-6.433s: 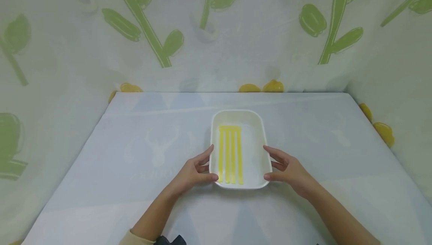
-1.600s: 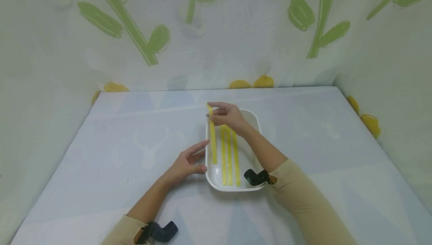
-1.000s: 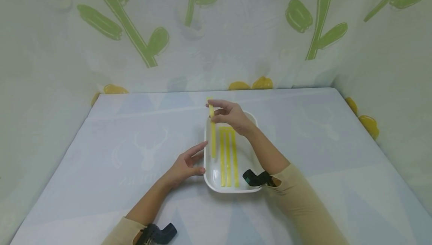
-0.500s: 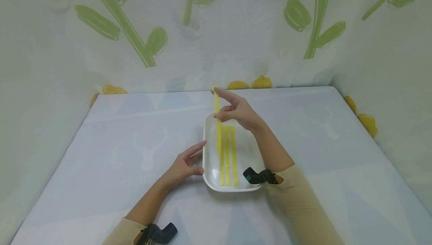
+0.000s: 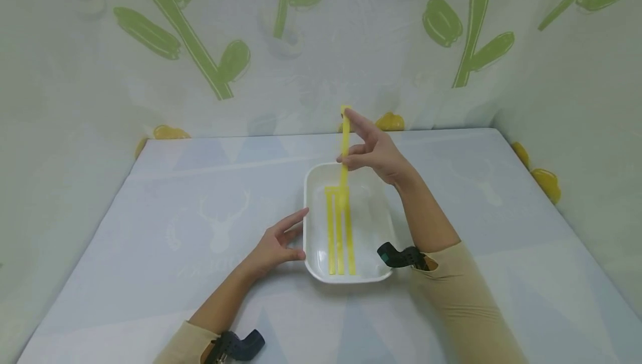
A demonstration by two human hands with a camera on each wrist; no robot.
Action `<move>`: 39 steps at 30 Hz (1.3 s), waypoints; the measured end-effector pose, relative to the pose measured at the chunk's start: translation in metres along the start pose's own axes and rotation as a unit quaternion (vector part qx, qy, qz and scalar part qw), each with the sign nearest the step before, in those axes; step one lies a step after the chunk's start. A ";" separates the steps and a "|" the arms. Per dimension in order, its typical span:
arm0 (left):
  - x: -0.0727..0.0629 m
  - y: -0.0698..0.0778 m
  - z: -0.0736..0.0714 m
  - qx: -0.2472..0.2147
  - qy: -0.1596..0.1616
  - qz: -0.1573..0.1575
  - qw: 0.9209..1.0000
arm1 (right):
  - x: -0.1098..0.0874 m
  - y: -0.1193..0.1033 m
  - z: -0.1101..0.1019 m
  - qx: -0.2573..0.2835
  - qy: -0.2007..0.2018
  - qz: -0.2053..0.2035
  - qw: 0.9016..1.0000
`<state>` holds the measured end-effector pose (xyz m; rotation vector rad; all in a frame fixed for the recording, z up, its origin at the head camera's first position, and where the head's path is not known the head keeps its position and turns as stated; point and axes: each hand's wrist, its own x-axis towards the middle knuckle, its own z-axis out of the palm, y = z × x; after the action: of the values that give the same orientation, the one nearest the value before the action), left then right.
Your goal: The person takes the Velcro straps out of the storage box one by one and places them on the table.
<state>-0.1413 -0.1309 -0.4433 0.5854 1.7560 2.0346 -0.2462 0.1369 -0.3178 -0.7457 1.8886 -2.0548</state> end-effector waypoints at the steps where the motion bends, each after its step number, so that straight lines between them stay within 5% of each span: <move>1: 0.000 0.000 0.000 0.000 0.000 0.001 1.000 | -0.002 -0.002 -0.002 -0.003 0.000 -0.002 1.000; 14: 0.000 -0.001 -0.001 0.002 0.004 0.000 1.000 | -0.029 -0.015 -0.028 -0.001 -0.009 -0.020 1.000; 26: 0.000 0.000 0.001 -0.006 0.002 -0.001 1.000 | -0.057 -0.022 -0.055 -0.062 0.001 -0.001 0.998; 39: 0.000 -0.002 -0.001 -0.003 -0.005 -0.010 1.000 | -0.090 -0.017 -0.080 -0.170 0.002 0.083 0.982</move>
<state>-0.1416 -0.1311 -0.4458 0.5715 1.7435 2.0190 -0.2104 0.2528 -0.3210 -0.6301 2.2525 -1.6573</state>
